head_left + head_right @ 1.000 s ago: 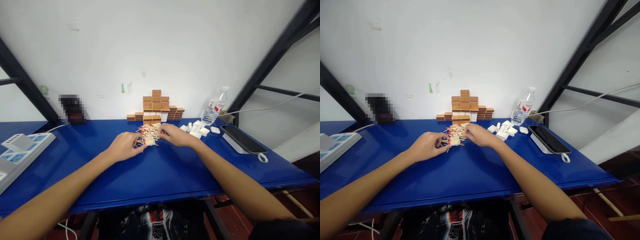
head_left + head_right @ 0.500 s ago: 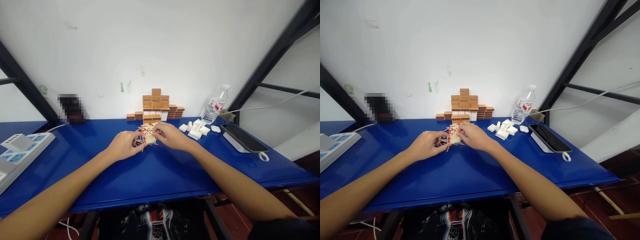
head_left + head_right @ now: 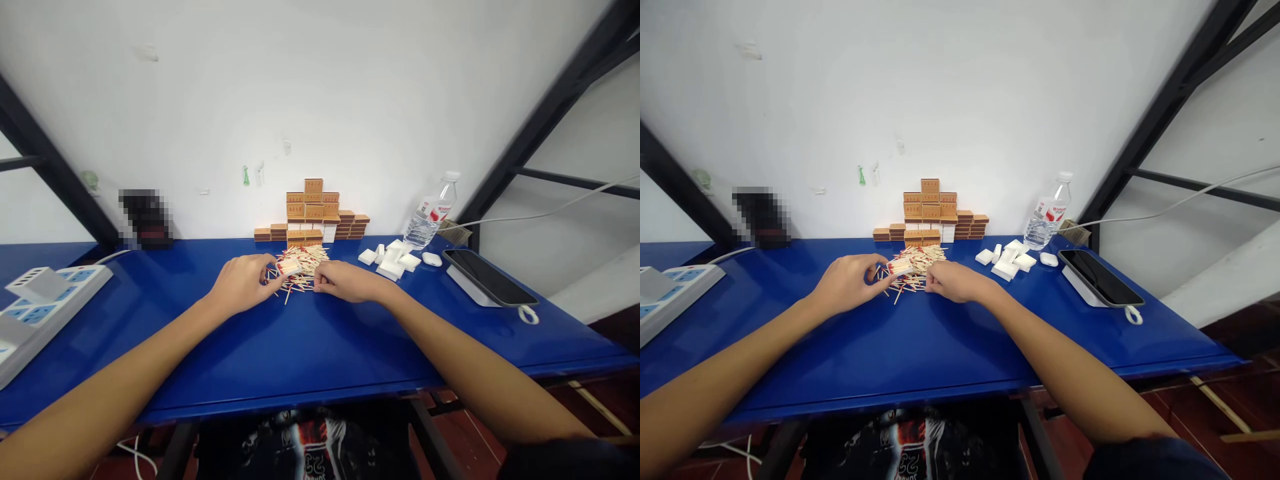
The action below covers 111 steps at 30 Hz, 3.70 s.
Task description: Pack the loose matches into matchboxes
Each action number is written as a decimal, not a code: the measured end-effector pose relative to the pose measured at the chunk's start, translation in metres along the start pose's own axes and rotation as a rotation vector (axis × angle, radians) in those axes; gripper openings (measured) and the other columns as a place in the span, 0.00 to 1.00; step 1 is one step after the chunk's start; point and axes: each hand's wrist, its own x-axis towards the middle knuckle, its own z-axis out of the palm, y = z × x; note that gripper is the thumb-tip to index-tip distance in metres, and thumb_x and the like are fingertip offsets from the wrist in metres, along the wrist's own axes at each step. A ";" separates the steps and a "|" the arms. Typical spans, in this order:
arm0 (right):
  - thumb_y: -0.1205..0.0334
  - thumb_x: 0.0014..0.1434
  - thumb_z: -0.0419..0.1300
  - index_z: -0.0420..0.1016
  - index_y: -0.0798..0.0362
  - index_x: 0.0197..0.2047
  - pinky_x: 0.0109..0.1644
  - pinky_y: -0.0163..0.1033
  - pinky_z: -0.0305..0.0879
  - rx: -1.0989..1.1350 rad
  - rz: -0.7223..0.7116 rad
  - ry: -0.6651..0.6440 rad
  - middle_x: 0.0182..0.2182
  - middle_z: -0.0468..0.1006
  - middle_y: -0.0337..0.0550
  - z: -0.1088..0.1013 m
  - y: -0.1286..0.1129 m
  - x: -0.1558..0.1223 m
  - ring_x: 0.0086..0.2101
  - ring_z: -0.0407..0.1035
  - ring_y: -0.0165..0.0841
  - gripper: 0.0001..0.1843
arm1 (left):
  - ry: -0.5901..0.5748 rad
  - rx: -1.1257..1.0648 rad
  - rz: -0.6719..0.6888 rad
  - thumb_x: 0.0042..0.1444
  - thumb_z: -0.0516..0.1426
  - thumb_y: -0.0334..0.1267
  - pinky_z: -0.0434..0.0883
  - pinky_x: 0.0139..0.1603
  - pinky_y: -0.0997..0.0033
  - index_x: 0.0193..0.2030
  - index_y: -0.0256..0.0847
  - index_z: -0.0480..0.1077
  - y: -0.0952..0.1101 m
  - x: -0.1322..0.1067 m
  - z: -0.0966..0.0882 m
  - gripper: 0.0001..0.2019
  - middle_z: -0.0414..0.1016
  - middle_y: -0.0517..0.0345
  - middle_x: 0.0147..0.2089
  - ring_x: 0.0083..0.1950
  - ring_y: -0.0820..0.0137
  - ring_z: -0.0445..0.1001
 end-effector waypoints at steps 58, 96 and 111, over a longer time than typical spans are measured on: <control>0.66 0.68 0.60 0.70 0.53 0.36 0.38 0.36 0.57 0.029 -0.218 0.246 0.36 0.74 0.43 -0.010 -0.018 -0.005 0.34 0.65 0.33 0.06 | -0.042 -0.073 0.195 0.67 0.56 0.54 0.63 0.31 0.70 0.49 0.41 0.77 0.008 -0.008 0.010 0.19 0.77 0.58 0.31 0.29 0.68 0.74; 0.65 0.69 0.60 0.76 0.54 0.37 0.40 0.37 0.57 -0.012 -0.266 0.264 0.34 0.71 0.42 -0.012 -0.021 -0.006 0.35 0.64 0.33 0.06 | -0.032 -0.108 0.205 0.67 0.57 0.52 0.64 0.32 0.69 0.55 0.41 0.76 0.007 -0.009 0.012 0.19 0.77 0.60 0.31 0.29 0.69 0.73; 0.65 0.66 0.63 0.77 0.54 0.38 0.40 0.37 0.56 -0.010 -0.276 0.307 0.34 0.72 0.42 -0.008 -0.021 -0.005 0.35 0.64 0.33 0.04 | -0.025 -0.122 0.211 0.67 0.58 0.52 0.64 0.31 0.69 0.54 0.41 0.76 0.009 -0.008 0.011 0.19 0.77 0.61 0.30 0.29 0.69 0.72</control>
